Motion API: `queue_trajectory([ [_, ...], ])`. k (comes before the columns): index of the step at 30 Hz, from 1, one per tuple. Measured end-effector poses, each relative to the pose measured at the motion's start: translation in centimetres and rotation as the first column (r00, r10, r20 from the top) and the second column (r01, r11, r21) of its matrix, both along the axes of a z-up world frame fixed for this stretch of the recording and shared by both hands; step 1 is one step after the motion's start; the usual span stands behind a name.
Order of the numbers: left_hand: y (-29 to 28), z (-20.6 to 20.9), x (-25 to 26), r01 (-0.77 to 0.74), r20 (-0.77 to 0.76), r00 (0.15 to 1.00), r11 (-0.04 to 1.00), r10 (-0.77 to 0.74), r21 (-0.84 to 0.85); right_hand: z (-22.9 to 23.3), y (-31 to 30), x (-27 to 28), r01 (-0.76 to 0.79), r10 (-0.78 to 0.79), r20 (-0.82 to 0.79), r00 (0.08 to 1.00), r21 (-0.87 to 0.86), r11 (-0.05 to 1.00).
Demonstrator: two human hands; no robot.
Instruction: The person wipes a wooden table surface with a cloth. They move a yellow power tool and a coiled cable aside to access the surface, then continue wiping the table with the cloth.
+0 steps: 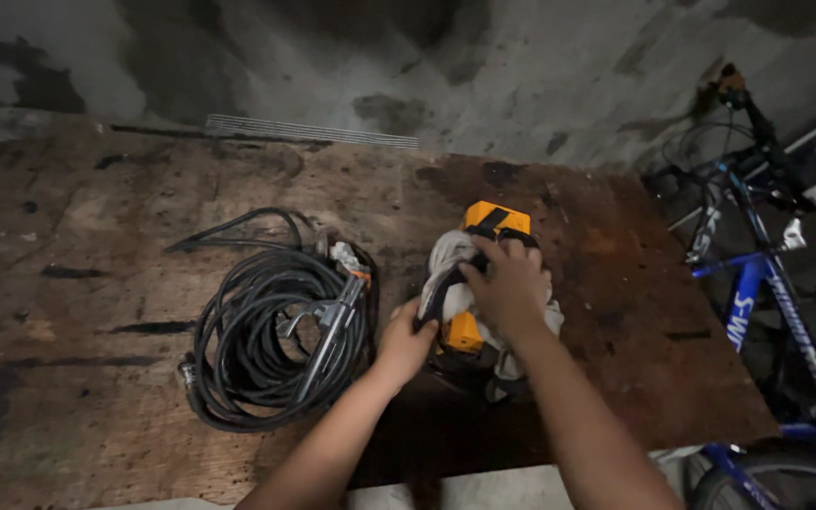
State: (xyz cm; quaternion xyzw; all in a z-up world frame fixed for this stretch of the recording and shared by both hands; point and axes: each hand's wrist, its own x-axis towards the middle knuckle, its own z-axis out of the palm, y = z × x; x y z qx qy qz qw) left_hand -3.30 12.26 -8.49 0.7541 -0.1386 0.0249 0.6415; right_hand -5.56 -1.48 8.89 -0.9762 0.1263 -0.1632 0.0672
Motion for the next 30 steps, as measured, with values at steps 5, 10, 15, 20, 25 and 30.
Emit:
queue_trajectory([
  [5,1.2,-0.9,-0.1,0.017,0.069,0.997,0.996,-0.023,0.088,-0.5,0.1,-1.7,-0.162,0.178,0.199,0.964,-0.097,0.982],
  [10,3.0,-0.7,-1.3,-0.010,0.011,1.000,0.992,0.008,0.126,-1.4,0.0,-2.7,-0.263,0.269,0.209,0.940,-0.056,0.963],
  [15,3.9,3.3,-3.0,-0.040,0.093,0.995,0.994,0.030,0.104,-3.4,-1.4,-3.0,-0.370,0.327,0.394,0.859,0.037,0.928],
  [20,1.6,7.9,-5.2,-0.033,0.194,0.981,0.999,0.025,0.041,-6.7,-4.4,-5.1,-0.463,0.223,0.644,0.732,0.228,0.857],
  [25,-4.8,11.1,-9.8,0.096,0.120,0.987,0.991,-0.107,0.095,-13.8,-14.9,-8.1,-0.406,-0.110,0.551,0.827,0.722,0.561],
  [30,-12.2,12.8,-13.8,0.420,0.078,0.899,0.899,-0.431,0.120,-18.7,-31.5,-13.7,-0.199,-0.524,0.338,0.781,0.932,0.304],
])
